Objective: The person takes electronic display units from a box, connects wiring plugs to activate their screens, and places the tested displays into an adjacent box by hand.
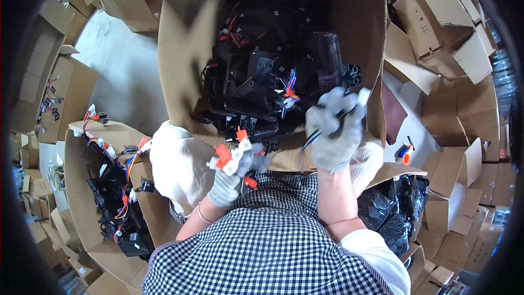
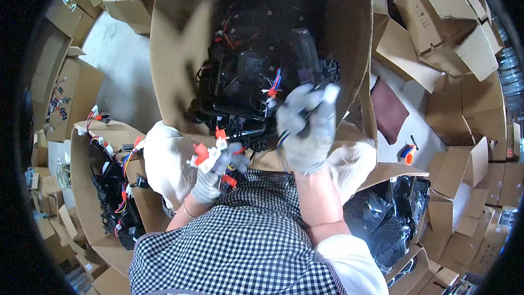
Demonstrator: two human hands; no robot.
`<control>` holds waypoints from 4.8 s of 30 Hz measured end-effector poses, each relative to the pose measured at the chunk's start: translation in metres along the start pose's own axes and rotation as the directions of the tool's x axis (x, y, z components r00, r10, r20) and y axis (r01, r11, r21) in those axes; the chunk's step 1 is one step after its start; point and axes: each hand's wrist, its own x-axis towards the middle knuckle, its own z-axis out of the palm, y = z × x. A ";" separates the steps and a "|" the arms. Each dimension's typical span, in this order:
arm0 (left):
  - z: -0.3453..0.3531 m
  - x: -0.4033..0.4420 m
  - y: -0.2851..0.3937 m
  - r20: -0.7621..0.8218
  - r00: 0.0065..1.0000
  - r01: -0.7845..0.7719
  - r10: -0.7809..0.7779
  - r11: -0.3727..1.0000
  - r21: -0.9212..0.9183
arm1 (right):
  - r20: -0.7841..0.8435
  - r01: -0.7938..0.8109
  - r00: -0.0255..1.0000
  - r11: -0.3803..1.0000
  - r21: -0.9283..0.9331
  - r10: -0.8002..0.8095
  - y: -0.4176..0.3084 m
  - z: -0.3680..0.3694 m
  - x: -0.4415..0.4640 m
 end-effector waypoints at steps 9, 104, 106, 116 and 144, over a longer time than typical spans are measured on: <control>-0.033 0.056 -0.042 0.143 0.962 -0.252 0.233 0.958 0.135 | 0.031 -0.644 0.705 0.658 -0.391 0.708 0.014 -0.045 -0.126; -0.053 -0.030 -0.012 0.518 0.853 -0.181 0.064 0.967 0.179 | -0.171 -0.368 0.929 0.858 -0.359 0.327 0.046 -0.105 -0.014; -0.060 -0.025 -0.022 0.544 0.839 -0.089 0.018 0.991 0.104 | -0.182 -0.491 0.871 0.791 -0.366 0.456 0.052 -0.104 -0.023; -0.038 -0.007 0.008 0.224 0.940 -0.175 0.255 0.930 -0.325 | -0.165 -0.593 0.510 0.205 -0.779 0.844 -0.024 -0.017 -0.105; -0.352 -0.283 0.108 -0.402 0.148 0.015 0.904 0.404 0.915 | -0.218 -0.401 0.854 0.329 -0.855 0.473 0.018 -0.041 -0.050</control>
